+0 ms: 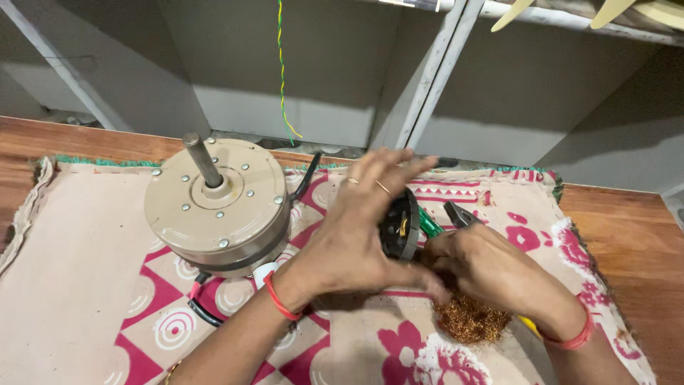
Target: The person winds copper wire by hand around the slots of a motor stator. They use pliers to tuck and secure the wire ends into the slots. The task is performed on a patterned cloth on a wooden table with a motor housing nearby.
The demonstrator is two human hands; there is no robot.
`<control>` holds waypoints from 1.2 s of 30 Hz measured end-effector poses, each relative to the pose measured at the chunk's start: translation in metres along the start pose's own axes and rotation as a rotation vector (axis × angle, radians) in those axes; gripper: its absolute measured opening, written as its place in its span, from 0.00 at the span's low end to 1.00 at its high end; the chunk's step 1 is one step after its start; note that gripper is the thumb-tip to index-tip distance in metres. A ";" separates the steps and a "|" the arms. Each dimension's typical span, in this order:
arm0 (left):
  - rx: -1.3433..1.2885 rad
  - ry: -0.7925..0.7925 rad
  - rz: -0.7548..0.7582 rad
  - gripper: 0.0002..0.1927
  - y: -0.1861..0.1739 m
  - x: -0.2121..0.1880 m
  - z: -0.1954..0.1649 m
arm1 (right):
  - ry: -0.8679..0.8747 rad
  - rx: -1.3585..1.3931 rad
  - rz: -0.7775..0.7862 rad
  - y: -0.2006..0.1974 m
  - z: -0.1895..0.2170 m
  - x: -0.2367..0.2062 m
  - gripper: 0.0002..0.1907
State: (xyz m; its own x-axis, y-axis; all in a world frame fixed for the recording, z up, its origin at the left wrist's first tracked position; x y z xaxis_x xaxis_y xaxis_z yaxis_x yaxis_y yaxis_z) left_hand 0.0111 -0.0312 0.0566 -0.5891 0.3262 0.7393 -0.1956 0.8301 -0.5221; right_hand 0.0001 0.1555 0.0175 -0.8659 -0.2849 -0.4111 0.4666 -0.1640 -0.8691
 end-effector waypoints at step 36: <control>0.128 0.247 0.014 0.06 0.008 -0.010 -0.038 | -0.478 0.711 -0.178 -0.031 -0.022 -0.028 0.18</control>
State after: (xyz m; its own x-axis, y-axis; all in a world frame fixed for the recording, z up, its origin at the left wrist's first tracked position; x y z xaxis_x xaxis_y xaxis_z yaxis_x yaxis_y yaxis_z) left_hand 0.0453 -0.0108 0.0617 -0.3868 0.4505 0.8046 -0.2953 0.7661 -0.5709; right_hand 0.0058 0.1896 0.0498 -0.8428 -0.5381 0.0121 0.4712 -0.7485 -0.4666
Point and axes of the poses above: each hand's wrist, its own x-axis towards the middle knuckle, its own y-axis out of the palm, z = x × y, the point moved 6 cm from there along x, towards the middle knuckle, and after that the axes turned 9 degrees about x, right-handed, at the moved point
